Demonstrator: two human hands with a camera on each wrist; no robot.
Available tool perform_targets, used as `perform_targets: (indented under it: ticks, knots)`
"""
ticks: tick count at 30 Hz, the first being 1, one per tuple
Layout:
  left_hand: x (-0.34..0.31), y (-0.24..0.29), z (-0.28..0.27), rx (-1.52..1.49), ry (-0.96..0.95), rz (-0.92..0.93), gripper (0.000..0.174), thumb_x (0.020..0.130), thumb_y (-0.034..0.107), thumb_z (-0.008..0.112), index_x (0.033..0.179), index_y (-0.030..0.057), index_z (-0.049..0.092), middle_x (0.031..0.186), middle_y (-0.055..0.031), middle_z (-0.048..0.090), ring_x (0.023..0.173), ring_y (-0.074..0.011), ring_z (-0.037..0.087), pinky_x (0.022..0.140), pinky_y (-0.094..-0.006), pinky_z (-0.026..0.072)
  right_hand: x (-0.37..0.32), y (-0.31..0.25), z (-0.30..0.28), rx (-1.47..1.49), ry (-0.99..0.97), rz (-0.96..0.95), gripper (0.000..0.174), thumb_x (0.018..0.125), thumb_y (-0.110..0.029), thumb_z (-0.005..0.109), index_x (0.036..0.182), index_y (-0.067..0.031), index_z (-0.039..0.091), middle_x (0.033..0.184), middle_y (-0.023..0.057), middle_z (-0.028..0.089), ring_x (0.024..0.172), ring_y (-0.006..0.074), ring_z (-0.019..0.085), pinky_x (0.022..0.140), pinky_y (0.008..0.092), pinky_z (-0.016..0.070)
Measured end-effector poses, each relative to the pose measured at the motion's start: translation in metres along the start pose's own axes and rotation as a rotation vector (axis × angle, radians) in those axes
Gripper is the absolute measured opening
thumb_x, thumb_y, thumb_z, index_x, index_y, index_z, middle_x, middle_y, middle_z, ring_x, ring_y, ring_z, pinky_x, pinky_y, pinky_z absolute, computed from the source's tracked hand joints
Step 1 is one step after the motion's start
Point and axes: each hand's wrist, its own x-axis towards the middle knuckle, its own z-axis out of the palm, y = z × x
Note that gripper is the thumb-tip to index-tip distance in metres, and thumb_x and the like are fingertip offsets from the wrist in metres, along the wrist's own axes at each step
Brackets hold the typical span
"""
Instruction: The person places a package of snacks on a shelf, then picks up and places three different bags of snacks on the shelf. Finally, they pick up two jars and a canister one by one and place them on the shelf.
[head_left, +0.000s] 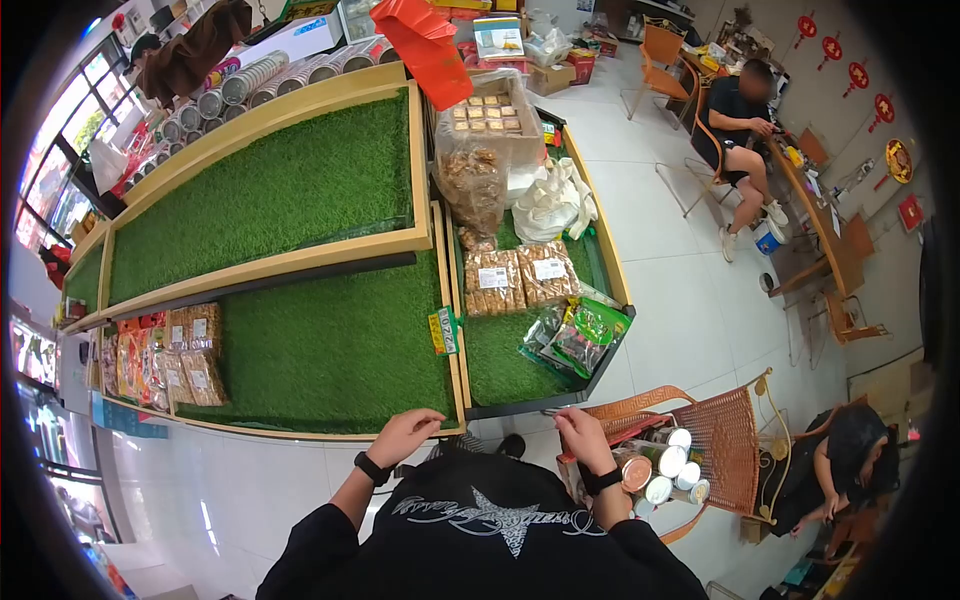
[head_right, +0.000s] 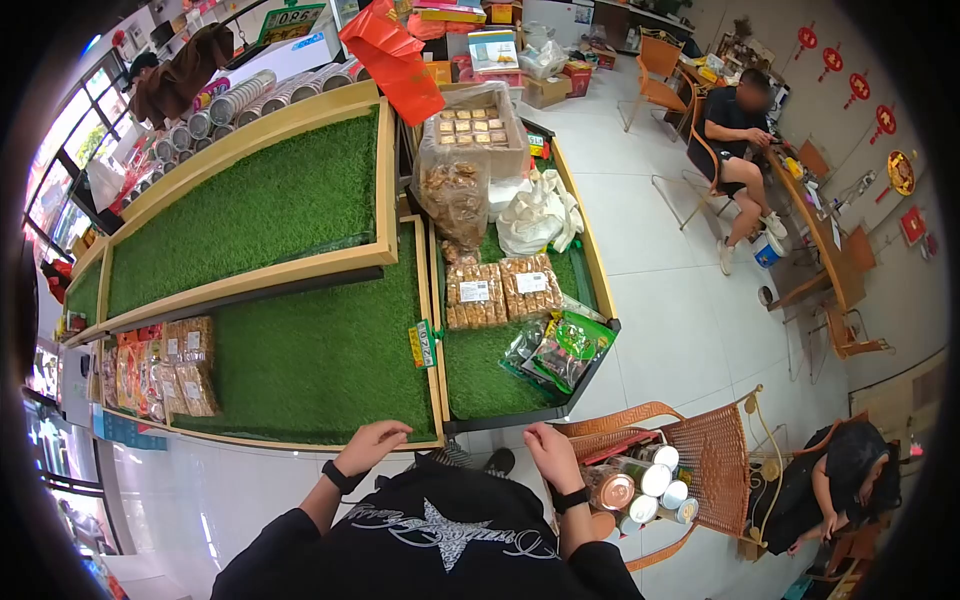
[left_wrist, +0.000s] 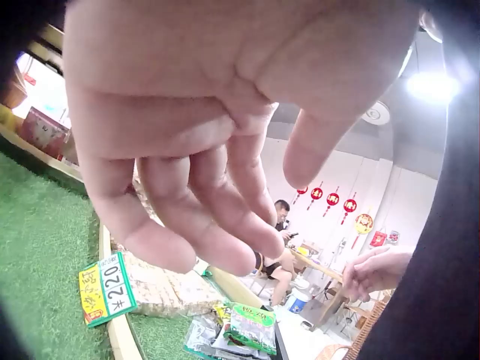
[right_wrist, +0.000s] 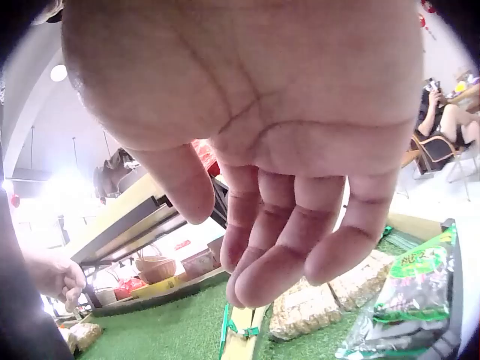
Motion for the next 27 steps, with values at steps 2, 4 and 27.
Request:
perform_targets:
  ticks: [2, 4, 27]
  knots:
    - [0.011, 0.009, -0.01, -0.081, 0.027, -0.005, 0.025, 0.088, 0.019, 0.053, 0.103, 0.0009, 0.059, 0.093, -0.0095, 0.063, 0.087, -0.0167, 0.062, 0.077, -0.0281, 0.0474, 0.011, -0.014, 0.002, 0.009, 0.003, -0.019, 0.021, 0.085, -0.02, 0.052, 0.09, -0.0006, 0.057, 0.082, 0.0178, 0.061, 0.078, 0.0331, 0.059, 0.068, 0.0371, 0.0459]
    - [0.029, 0.008, -0.014, -0.131, 0.017, 0.01, 0.024, 0.088, 0.019, 0.052, 0.104, 0.0006, 0.058, 0.094, -0.0095, 0.063, 0.088, -0.0164, 0.062, 0.077, -0.0277, 0.0473, 0.023, -0.017, 0.006, 0.021, 0.008, -0.016, 0.02, 0.085, -0.02, 0.052, 0.09, -0.0006, 0.057, 0.082, 0.0176, 0.061, 0.077, 0.0326, 0.059, 0.067, 0.0369, 0.046]
    - [0.351, -0.076, 0.048, -0.216, 0.227, -0.58, 0.079, 0.077, 0.039, 0.06, 0.135, -0.0008, 0.026, 0.141, -0.0209, 0.022, 0.131, -0.0335, 0.021, 0.105, -0.0409, 0.0229, 0.337, 0.15, 0.101, 0.44, -0.039, 0.431, 0.044, 0.08, -0.021, 0.058, 0.115, 0.0052, 0.05, 0.111, 0.0154, 0.055, 0.103, 0.023, 0.052, 0.091, 0.0298, 0.0377]
